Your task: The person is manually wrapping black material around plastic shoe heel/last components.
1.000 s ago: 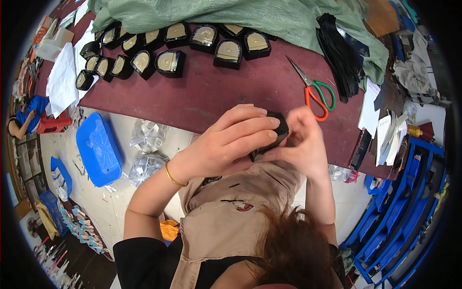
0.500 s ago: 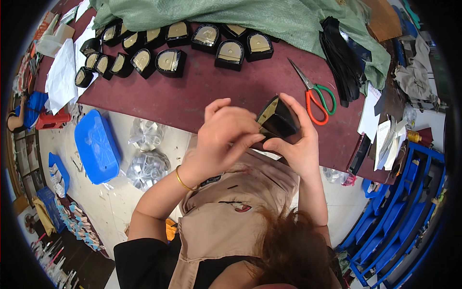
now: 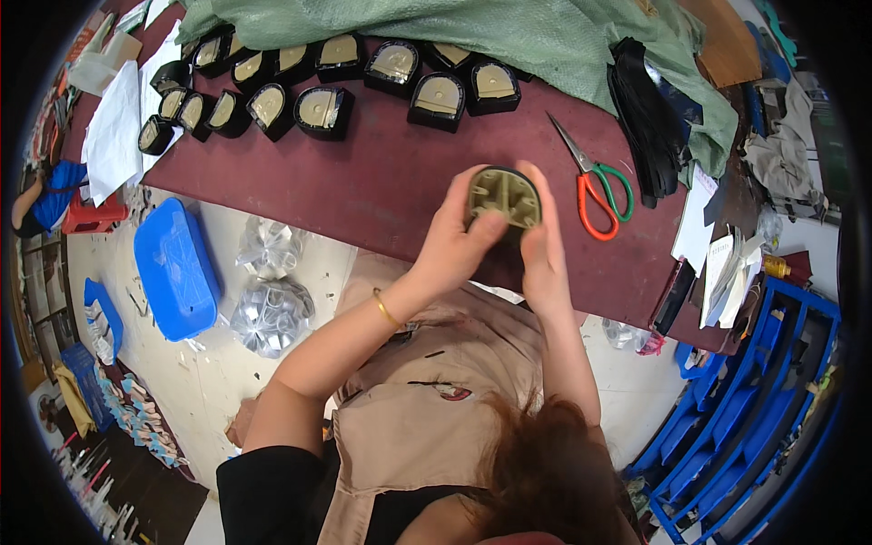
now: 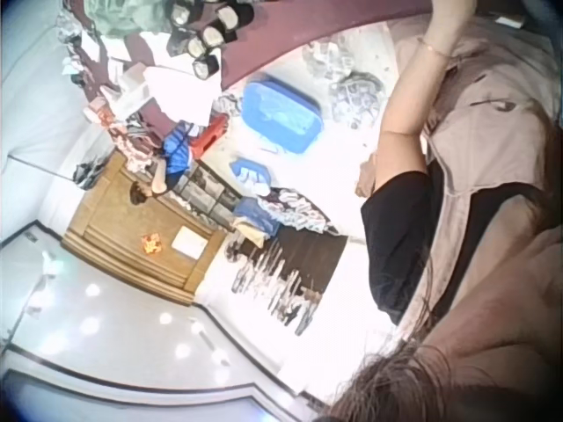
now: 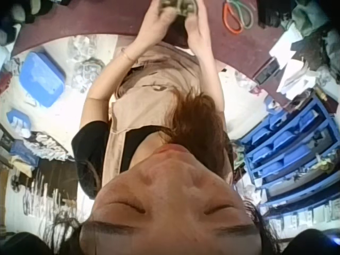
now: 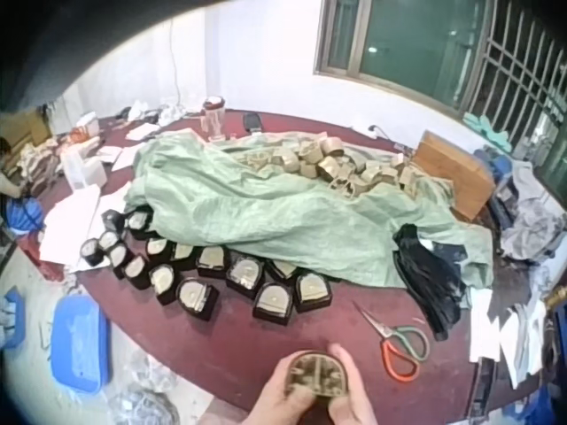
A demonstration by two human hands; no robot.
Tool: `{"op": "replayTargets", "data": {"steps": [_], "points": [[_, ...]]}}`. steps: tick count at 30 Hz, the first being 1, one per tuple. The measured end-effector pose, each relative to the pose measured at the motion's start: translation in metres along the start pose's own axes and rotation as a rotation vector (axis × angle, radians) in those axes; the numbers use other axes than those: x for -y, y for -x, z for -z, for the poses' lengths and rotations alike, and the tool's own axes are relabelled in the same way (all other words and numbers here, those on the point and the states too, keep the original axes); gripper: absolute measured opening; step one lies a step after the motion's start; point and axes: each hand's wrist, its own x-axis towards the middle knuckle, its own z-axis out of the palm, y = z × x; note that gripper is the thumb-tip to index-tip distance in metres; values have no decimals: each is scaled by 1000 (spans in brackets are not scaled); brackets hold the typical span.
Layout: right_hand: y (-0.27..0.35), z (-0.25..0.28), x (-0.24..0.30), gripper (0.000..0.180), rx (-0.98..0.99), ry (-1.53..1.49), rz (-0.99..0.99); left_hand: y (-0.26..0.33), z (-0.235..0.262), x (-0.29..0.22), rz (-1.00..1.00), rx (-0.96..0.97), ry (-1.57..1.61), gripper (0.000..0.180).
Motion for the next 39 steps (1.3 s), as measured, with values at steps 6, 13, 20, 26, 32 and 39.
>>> {"op": "replayTargets", "data": {"steps": [6,13,20,26,32,39], "points": [[-8,-18,-30,45,-117,-208,-167,-5,6,21,-125,-132,-315,53],[-11,-15,-27,64,19,-774,-183,-1,7,27,-167,-150,-132,61],[-14,-7,-19,57,38,-631,-266,-2,14,29,-198,-85,-337,60],[-17,14,5,80,235,1154,248,-2,11,15,-36,-91,-289,49],[-17,16,-12,80,272,753,430,-3,22,18,118,-11,27,45],[-43,17,-14,106,451,733,214,-5,41,12,258,163,171,64]]}}
